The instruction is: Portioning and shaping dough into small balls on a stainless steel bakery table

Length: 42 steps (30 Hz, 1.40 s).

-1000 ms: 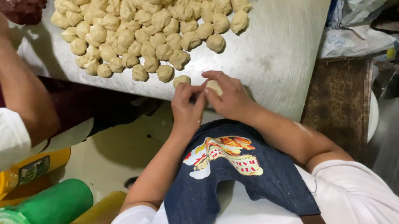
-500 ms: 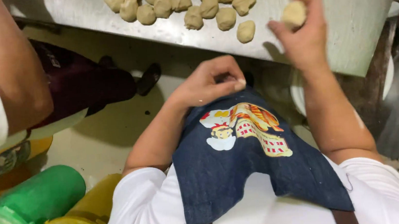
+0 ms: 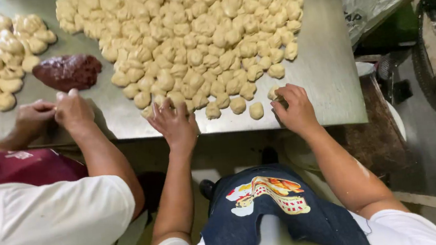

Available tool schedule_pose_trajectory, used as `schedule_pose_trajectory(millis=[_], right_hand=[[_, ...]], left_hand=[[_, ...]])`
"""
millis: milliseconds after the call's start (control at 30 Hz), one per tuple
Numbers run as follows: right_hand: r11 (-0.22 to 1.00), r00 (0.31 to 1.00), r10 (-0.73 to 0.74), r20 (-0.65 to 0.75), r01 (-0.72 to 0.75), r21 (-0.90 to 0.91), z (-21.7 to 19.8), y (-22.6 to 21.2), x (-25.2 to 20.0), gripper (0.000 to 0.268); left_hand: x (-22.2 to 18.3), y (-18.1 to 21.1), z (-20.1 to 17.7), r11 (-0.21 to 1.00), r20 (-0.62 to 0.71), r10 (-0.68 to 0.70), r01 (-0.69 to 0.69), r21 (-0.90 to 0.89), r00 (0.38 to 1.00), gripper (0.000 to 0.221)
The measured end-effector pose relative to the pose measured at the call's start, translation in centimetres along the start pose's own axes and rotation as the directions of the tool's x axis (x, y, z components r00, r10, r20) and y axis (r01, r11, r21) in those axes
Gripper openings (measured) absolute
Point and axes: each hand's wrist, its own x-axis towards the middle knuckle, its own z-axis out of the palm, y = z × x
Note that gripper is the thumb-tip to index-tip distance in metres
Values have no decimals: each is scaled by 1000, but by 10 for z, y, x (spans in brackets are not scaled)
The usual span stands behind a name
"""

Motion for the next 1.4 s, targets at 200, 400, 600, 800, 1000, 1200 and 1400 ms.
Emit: schedule_pose_trajectory(millis=[200,400,600,800,1000,1200,1400], right_hand=[[995,1000,0,26,-2,104,2,32,7,53],[934,993,-19,115,-23,358,-8,65,10,48],[863,974,-182,136,92,497,-19,80,14,50],[831,964,-238,117,140,539,-24,81,18,47],[874,971,-223,90,159,458,-23,73,16,39],[932,981,-193,16,178,315,-14,55,12,37],[977,983,-166,-83,175,124,2,39,11,36]], left_hand=[[8,-11,27,989,-181,114,-94,114,977,18],[27,34,-30,999,-246,34,-23,47,969,27],[23,85,-40,995,-221,-74,88,54,972,30],[21,111,-65,984,-190,-131,151,95,973,30],[20,86,-41,985,-202,-96,122,122,975,29],[7,41,14,965,-129,-46,77,250,991,26],[-3,17,24,994,-106,54,-44,97,993,20]])
